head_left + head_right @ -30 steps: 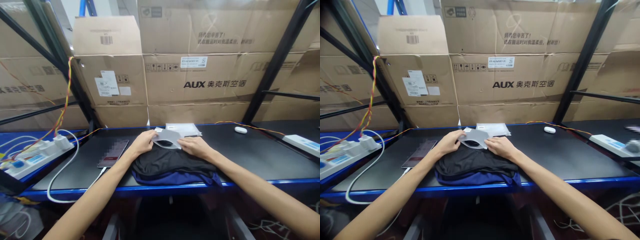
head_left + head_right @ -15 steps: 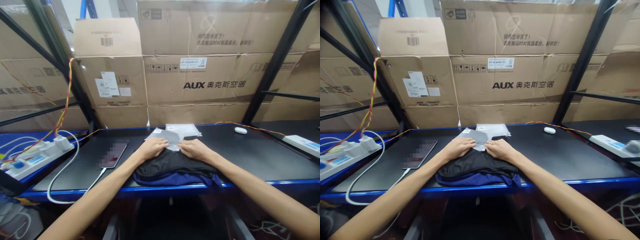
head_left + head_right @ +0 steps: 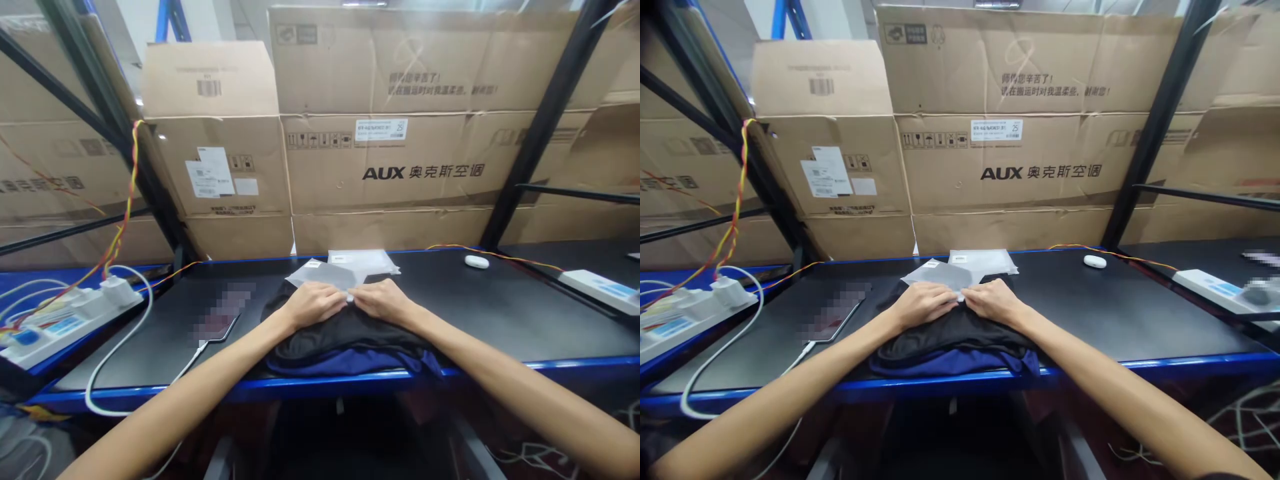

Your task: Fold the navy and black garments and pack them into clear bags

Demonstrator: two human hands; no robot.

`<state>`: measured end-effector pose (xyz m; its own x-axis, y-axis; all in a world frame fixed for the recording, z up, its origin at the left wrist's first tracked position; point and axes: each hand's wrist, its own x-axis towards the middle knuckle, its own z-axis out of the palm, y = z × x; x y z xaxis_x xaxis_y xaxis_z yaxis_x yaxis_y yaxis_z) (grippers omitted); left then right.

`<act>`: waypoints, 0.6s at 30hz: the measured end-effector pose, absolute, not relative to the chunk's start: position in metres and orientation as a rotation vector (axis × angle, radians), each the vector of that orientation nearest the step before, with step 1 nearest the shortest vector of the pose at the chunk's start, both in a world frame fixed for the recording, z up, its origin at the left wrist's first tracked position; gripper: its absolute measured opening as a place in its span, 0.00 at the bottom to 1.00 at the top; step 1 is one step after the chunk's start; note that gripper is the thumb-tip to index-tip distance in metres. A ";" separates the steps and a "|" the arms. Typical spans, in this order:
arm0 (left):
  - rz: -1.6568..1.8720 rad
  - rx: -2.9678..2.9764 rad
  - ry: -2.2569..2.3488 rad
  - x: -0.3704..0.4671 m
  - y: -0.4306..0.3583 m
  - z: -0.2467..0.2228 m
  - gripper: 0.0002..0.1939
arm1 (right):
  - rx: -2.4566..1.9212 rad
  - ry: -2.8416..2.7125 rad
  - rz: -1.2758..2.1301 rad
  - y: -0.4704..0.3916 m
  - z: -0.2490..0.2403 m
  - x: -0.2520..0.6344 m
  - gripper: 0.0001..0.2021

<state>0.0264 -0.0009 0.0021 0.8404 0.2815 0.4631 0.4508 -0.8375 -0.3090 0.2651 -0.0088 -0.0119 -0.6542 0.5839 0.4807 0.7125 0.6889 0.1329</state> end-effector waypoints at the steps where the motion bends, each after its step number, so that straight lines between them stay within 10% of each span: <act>1: -0.566 -2.603 -0.546 0.028 -0.002 0.002 0.18 | -1.005 -2.506 -0.422 -0.009 -0.012 0.265 0.14; 18: -0.616 -2.489 -0.486 0.032 0.002 0.002 0.11 | -0.743 -2.516 -0.491 -0.002 -0.017 0.278 0.13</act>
